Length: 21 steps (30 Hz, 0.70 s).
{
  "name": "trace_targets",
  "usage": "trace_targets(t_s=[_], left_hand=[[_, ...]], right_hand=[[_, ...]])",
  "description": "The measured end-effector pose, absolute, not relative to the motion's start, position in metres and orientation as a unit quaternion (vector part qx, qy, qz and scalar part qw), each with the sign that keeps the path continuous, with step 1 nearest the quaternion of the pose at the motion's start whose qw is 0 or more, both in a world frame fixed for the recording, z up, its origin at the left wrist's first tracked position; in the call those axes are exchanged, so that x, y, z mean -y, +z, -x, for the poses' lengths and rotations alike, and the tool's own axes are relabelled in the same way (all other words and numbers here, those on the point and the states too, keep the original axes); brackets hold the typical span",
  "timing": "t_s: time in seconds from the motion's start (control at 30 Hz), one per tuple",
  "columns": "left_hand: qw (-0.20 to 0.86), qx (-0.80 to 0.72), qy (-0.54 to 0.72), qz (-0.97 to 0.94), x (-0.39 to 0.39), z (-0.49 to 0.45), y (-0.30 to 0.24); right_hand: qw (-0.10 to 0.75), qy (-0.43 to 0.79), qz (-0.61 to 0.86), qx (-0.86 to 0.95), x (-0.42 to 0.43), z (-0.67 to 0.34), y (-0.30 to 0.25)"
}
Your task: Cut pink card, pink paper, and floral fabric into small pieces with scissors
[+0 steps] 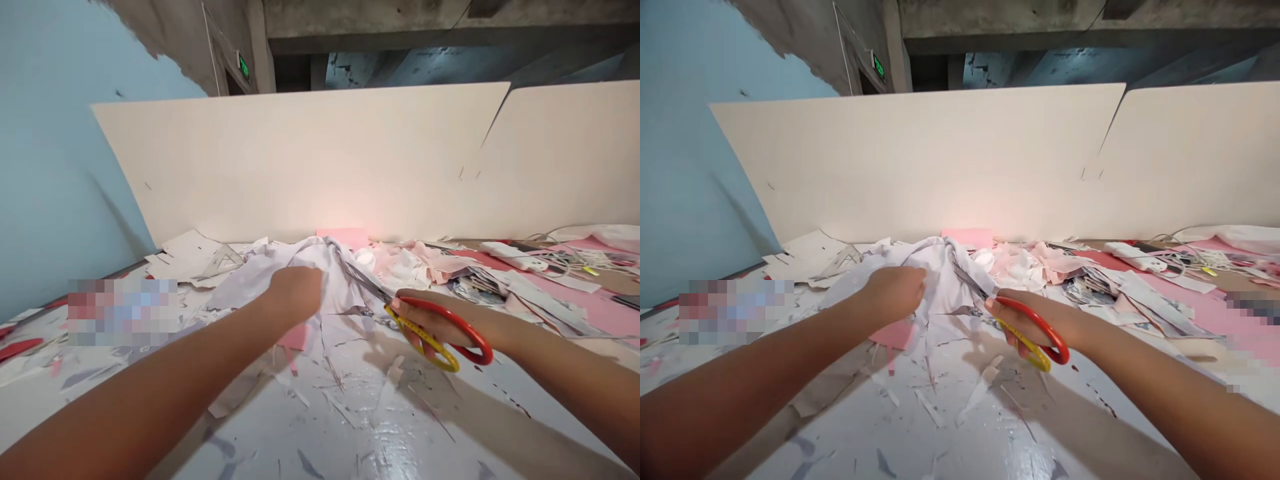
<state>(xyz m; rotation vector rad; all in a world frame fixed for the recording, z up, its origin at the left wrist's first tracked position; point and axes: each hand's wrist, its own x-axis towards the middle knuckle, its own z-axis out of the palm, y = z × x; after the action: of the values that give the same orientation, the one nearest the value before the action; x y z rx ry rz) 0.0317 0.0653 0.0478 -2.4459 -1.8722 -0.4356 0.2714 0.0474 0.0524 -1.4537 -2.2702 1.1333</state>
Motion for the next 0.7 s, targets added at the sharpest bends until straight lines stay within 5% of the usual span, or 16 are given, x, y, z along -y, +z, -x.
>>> trace_targets(t_s=[0.17,0.4,0.7], left_hand=[[0.043,0.542,-0.104,0.833,-0.064,0.003,0.023],[-0.018,0.474,-0.173,0.863,-0.057,0.001,-0.014],[-0.047,0.515,-0.21,0.83,-0.061,0.003,-0.02]], right_hand=[[0.106,0.442,0.478,0.751,-0.034,-0.25,0.05],[-0.036,0.586,0.54,0.603,-0.017,-0.217,0.055],[-0.044,0.657,0.521,0.542,-0.014,-0.2,0.049]])
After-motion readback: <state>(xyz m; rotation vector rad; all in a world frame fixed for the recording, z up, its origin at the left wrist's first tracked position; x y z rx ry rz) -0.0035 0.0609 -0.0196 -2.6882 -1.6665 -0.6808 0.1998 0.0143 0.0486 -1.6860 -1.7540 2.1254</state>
